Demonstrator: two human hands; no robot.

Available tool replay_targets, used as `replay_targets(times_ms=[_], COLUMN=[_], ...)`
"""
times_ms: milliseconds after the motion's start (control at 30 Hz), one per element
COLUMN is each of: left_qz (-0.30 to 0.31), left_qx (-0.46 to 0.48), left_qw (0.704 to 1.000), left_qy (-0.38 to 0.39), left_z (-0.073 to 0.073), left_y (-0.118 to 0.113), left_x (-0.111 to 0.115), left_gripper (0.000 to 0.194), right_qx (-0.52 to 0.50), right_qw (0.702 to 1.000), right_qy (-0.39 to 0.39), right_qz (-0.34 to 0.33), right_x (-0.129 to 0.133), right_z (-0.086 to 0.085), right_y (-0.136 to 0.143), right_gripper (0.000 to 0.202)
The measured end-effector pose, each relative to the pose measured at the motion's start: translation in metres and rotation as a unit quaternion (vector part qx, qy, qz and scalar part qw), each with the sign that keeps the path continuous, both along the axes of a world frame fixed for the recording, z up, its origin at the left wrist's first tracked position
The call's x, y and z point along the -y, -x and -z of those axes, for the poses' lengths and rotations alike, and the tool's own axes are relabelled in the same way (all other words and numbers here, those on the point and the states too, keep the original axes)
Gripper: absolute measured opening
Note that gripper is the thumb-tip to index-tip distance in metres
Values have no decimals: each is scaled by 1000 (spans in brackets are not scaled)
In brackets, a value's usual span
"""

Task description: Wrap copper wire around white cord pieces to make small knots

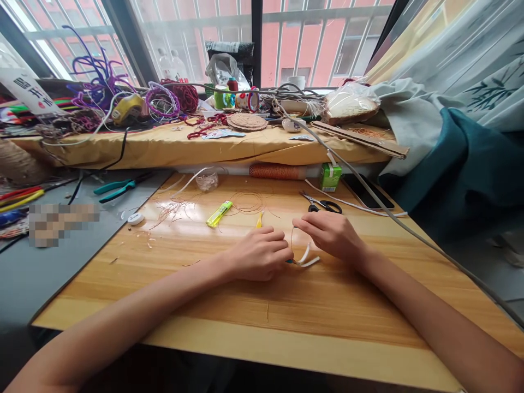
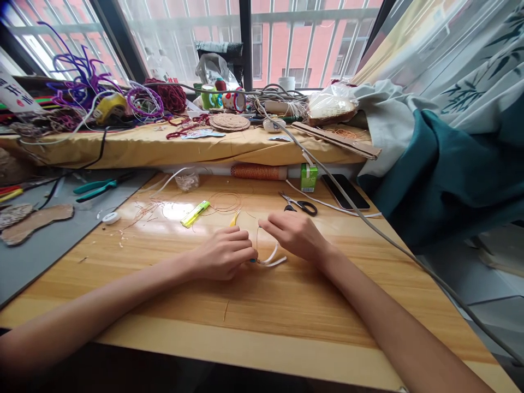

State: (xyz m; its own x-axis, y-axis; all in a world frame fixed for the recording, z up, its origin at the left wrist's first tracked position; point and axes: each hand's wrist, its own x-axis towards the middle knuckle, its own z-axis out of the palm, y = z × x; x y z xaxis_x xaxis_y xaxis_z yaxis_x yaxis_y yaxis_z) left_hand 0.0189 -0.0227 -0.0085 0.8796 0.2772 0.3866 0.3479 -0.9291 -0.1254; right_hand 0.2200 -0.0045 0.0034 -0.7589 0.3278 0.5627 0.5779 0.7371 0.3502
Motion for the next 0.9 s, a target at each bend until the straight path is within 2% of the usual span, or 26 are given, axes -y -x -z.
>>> replay_targets(times_ms=[167, 300, 400, 600, 733, 833, 900], left_qz=[-114, -218, -254, -251, -219, -186, -155], left_qx=[34, 115, 164, 251, 306, 341, 346], left_qw=[993, 965, 940, 887, 848, 834, 837], left_qy=[13, 88, 155, 295, 373, 392, 394], left_z=[3, 3, 2, -3, -6, -6, -7], left_y=[-1, -1, -1, -2, -3, -2, -1], left_x=[-2, -9, -13, -13, -12, -10, -8], left_gripper=[14, 17, 18, 17, 17, 19, 18], right_qx=[19, 6, 15, 37, 45, 46, 35], right_qw=[999, 997, 996, 995, 995, 995, 996], right_qy=[-40, -41, -7, 45, 72, 80, 77], right_qz=[-9, -61, -83, -76, -50, -30, -28], right_x=[14, 25, 28, 26, 23, 20, 18], right_z=[-13, -11, -6, 3, 7, 8, 9], right_y=[6, 17, 23, 27, 28, 27, 26], right_gripper=[21, 23, 24, 24, 25, 25, 24])
